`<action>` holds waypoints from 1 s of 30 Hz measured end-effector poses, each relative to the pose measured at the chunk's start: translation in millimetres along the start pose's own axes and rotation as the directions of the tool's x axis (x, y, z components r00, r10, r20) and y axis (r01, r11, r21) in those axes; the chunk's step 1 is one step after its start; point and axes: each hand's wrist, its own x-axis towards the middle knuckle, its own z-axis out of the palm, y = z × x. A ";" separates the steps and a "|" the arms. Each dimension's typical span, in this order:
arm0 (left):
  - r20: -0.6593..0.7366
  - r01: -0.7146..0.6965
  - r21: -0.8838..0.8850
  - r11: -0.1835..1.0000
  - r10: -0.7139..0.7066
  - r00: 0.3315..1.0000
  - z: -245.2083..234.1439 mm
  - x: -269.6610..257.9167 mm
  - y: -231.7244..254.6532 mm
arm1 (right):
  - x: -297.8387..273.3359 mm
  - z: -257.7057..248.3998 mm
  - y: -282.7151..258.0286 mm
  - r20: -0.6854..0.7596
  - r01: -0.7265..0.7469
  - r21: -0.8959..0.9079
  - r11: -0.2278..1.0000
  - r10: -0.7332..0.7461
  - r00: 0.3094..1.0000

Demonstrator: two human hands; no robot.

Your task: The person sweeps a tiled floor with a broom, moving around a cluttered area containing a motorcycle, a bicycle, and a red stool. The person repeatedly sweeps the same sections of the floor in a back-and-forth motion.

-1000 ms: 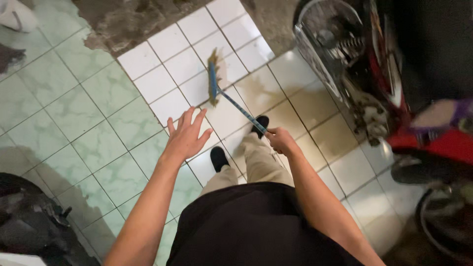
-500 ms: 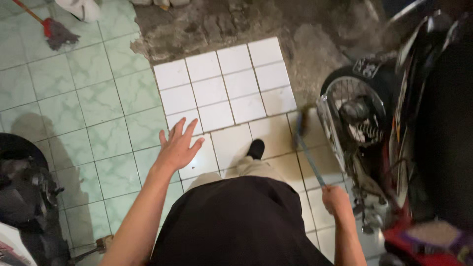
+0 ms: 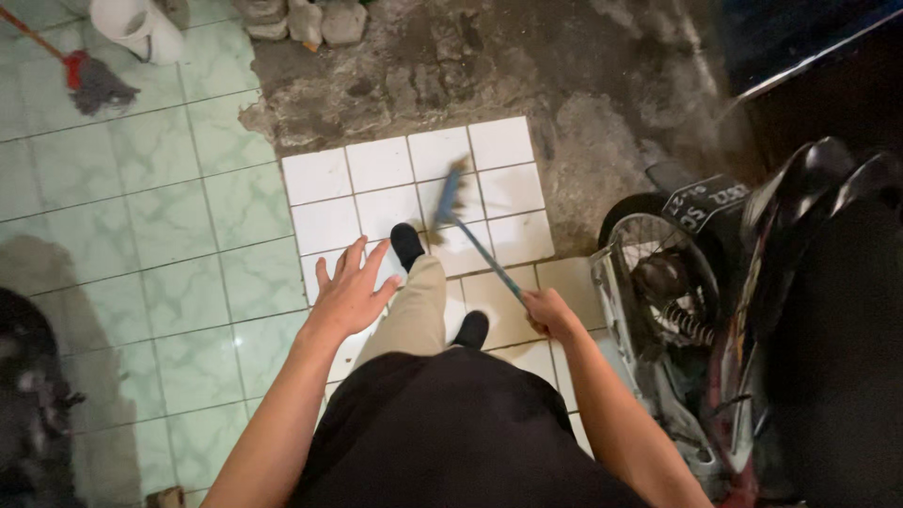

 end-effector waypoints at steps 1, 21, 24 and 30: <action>-0.004 -0.004 -0.026 1.000 0.004 1.000 -2.4 13.8 -3.0 | 9.4 1.6 -28.6 0.008 -0.068 -0.091 0.993 0.069 0.998; -0.215 0.254 -0.182 0.950 -0.290 0.933 -93.6 167.4 -80.5 | 147.0 56.3 -317.3 0.434 0.413 -0.709 0.571 -0.108 0.895; -0.277 0.302 -0.219 0.928 -0.356 0.893 -86.1 165.4 -62.6 | 202.6 8.3 -314.3 0.448 0.442 -0.748 0.495 -0.116 0.887; -0.213 0.333 -0.201 0.921 -0.373 0.903 -86.3 203.7 7.0 | 262.6 -186.1 -284.5 0.291 0.358 -0.815 0.456 -0.212 0.933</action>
